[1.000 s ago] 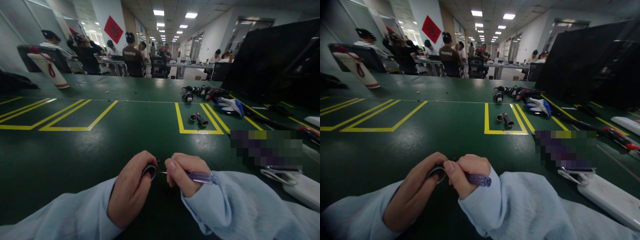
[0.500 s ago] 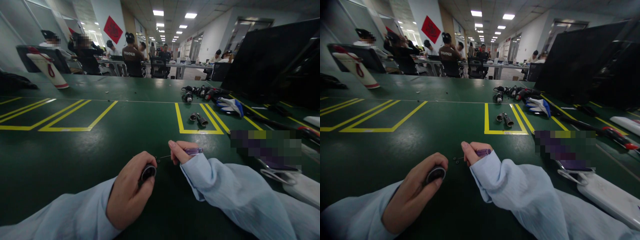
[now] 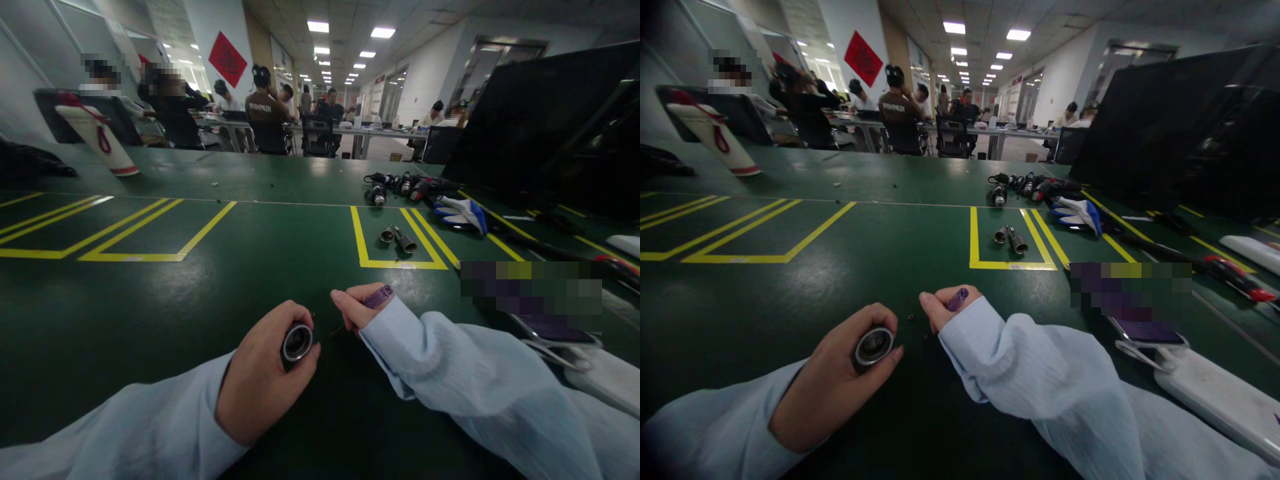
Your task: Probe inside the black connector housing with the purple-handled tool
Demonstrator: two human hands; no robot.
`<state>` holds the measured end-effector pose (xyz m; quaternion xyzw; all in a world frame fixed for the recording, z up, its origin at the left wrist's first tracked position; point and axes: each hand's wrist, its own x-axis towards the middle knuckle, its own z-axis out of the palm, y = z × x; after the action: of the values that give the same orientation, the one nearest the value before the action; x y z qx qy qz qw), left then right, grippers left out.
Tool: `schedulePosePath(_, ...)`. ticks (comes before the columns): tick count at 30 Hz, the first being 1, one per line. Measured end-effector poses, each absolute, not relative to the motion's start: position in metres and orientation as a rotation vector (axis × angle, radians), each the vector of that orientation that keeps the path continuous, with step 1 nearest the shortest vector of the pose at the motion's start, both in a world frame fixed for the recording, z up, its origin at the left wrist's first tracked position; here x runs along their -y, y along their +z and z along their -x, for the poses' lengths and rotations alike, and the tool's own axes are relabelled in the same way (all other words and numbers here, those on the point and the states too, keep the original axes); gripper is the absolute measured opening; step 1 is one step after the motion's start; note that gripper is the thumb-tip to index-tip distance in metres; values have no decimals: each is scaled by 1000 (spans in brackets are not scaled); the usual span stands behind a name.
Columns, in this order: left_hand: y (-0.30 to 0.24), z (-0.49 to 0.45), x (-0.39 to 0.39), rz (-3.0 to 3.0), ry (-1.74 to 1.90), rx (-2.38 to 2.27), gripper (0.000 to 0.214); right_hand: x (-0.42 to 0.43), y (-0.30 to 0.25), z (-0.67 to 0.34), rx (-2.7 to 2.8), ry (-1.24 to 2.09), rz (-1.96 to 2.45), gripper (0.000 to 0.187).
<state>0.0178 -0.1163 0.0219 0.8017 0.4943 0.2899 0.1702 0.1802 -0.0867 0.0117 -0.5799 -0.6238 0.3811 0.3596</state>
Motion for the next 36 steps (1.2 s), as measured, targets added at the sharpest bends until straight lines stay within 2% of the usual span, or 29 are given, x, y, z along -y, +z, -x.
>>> schedulePosePath(9, 22, -16, 112, -2176, 808, -1428, 15, 88, 21, -190, 1263, 1236, 1082, 47)
schedulePosePath(12, 23, -15, 112, -2131, 826, -1408, 18, 98, 32, -191, 1300, 1154, 907, 47)
schedulePosePath(19, 23, -15, 118, -1976, 894, -1223, 13, 118, 33, -177, 1755, 625, 843, 42)
schedulePosePath(36, 22, -17, 120, -2071, 863, -1250, 17, 117, 29, -173, 1760, 550, 738, 36)
